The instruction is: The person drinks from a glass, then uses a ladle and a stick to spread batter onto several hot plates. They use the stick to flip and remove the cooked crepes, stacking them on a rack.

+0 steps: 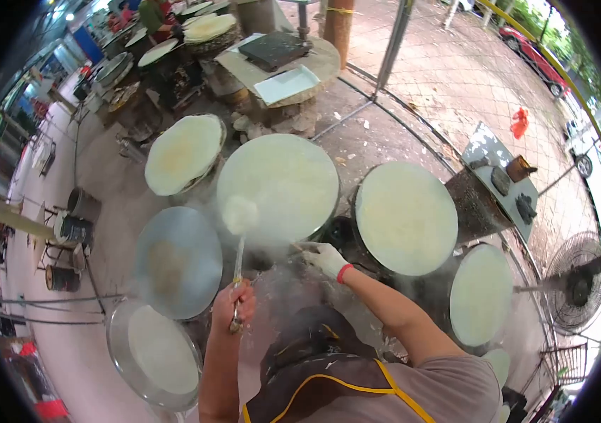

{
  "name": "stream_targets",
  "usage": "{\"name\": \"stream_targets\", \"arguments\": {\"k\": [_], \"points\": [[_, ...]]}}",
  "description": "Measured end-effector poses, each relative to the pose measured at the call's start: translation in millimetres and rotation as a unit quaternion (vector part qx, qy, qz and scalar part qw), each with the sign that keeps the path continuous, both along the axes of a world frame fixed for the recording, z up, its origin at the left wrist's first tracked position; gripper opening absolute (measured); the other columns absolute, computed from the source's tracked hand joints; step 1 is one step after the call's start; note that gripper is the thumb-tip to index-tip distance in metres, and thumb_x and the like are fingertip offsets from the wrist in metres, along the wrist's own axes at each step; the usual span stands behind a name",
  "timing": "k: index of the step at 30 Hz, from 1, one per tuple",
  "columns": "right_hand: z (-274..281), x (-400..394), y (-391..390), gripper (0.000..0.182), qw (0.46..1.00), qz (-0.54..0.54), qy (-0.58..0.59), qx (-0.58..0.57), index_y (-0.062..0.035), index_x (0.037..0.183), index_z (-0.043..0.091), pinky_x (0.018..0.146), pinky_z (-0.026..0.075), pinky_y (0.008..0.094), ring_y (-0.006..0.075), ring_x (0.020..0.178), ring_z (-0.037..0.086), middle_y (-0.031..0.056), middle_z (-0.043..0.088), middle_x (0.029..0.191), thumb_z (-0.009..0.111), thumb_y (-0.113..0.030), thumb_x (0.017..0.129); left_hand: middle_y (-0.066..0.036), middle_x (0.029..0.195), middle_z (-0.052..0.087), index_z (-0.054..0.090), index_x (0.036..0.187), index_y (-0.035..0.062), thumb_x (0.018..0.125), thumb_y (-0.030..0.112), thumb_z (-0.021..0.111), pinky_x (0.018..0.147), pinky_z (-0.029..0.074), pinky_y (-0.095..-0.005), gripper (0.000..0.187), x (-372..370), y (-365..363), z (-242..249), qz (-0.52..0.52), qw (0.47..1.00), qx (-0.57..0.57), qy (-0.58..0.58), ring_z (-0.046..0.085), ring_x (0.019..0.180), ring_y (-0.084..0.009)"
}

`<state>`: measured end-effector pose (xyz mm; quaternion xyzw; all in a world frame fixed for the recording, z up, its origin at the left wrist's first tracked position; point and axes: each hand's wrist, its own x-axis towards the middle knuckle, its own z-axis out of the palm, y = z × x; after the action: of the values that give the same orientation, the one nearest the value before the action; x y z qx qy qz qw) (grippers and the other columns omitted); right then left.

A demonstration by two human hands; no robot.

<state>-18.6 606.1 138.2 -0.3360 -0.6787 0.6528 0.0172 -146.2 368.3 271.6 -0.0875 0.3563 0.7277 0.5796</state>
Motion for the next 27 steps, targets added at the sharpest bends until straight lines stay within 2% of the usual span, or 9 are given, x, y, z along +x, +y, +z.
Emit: {"name": "stream_targets", "arguments": {"k": [4, 6, 12, 15, 16, 17, 19, 22, 27], "points": [[-44, -4, -17, 0.038, 0.988, -0.112, 0.040, -0.101, -0.0073, 0.122, 0.055, 0.059, 0.043, 0.0243, 0.0077, 0.063, 0.050, 0.0021, 0.062, 0.077, 0.055, -0.020, 0.086, -0.001, 0.056, 0.038, 0.045, 0.096, 0.0030, 0.089, 0.010, 0.048, 0.031, 0.031, -0.0222, 0.010, 23, -38, 43, 0.120, 0.969, -0.163, 0.144, 0.035, 0.036, -0.0094], [-23, -13, -37, 0.039, 0.996, -0.070, 0.061, 0.003, -0.0083, 0.124, 0.054, 0.053, 0.040, 0.0235, 0.0067, 0.058, 0.046, 0.0009, 0.059, 0.072, 0.055, -0.019, 0.086, -0.001, 0.055, 0.038, 0.045, 0.098, 0.0036, 0.088, 0.009, 0.047, 0.031, 0.031, -0.0226, 0.011, 19, -63, 52, 0.146, 0.942, -0.165, 0.255, 0.036, 0.036, -0.0096], [11, -76, -116, 0.039, 0.972, -0.103, 0.035, -0.209, -0.0095, 0.123, 0.053, 0.043, 0.034, 0.0225, 0.0065, 0.053, 0.043, -0.0005, 0.054, 0.067, 0.055, -0.025, 0.087, -0.002, 0.057, 0.042, 0.044, 0.103, 0.0049, 0.086, 0.006, 0.044, 0.030, 0.031, -0.0229, 0.017, -55, -105, -4, 0.121, 0.856, -0.285, 0.414, 0.041, 0.038, -0.0091], [-2, -111, -157, 0.038, 0.982, -0.120, 0.035, -0.143, -0.0098, 0.121, 0.055, 0.041, 0.034, 0.0255, 0.0096, 0.048, 0.043, 0.0012, 0.053, 0.070, 0.054, -0.027, 0.088, -0.020, 0.076, 0.055, 0.042, 0.106, -0.0005, 0.081, 0.010, 0.050, 0.066, 0.046, -0.0421, 0.028, -113, -128, -99, 0.054, 0.735, -0.325, 0.593, 0.057, 0.070, -0.0350], [-18, -121, -170, 0.037, 0.987, -0.115, 0.040, -0.105, -0.0100, 0.121, 0.055, 0.040, 0.034, 0.0270, 0.0112, 0.046, 0.043, 0.0021, 0.053, 0.071, 0.054, -0.027, 0.088, -0.023, 0.081, 0.056, 0.042, 0.107, -0.0012, 0.080, 0.011, 0.051, 0.071, 0.045, -0.0446, 0.031, -124, -123, -99, 0.025, 0.752, -0.332, 0.568, 0.056, 0.077, -0.0393], [-43, -130, -187, 0.037, 0.991, -0.125, 0.019, -0.032, -0.0099, 0.121, 0.056, 0.044, 0.038, 0.0283, 0.0133, 0.051, 0.047, 0.0041, 0.056, 0.075, 0.054, -0.027, 0.088, -0.026, 0.086, 0.057, 0.041, 0.108, -0.0019, 0.079, 0.012, 0.052, 0.077, 0.043, -0.0470, 0.034, -134, -123, -101, -0.005, 0.769, -0.339, 0.543, 0.056, 0.085, -0.0436], [-79, -143, -215, 0.037, 0.987, -0.128, -0.026, 0.092, -0.0089, 0.121, 0.056, 0.054, 0.044, 0.0304, 0.0172, 0.061, 0.054, 0.0081, 0.060, 0.084, 0.054, -0.026, 0.087, -0.028, 0.092, 0.057, 0.040, 0.108, -0.0018, 0.080, 0.012, 0.051, 0.077, 0.043, -0.0485, 0.034, -154, -130, -113, -0.078, 0.706, -0.406, 0.575, 0.056, 0.087, -0.0453], [-47, -148, -244, 0.040, 0.971, -0.078, -0.106, 0.199, -0.0048, 0.121, 0.055, 0.074, 0.048, 0.0318, 0.0221, 0.082, 0.060, 0.0144, 0.063, 0.099, 0.054, -0.025, 0.087, -0.028, 0.097, 0.057, 0.039, 0.108, -0.0009, 0.080, 0.012, 0.051, 0.077, 0.044, -0.0499, 0.033, -184, -150, -135, -0.137, 0.645, -0.433, 0.615, 0.056, 0.090, -0.0459], [-58, -201, -261, 0.043, 0.989, -0.105, -0.072, 0.071, 0.0016, 0.123, 0.050, 0.087, 0.043, 0.0292, 0.0216, 0.096, 0.058, 0.0152, 0.061, 0.109, 0.055, -0.022, 0.087, -0.025, 0.101, 0.058, 0.040, 0.109, 0.0024, 0.081, 0.010, 0.049, 0.077, 0.046, -0.0495, 0.029, -230, -179, -132, -0.174, 0.570, -0.476, 0.646, 0.058, 0.089, -0.0434]]}}
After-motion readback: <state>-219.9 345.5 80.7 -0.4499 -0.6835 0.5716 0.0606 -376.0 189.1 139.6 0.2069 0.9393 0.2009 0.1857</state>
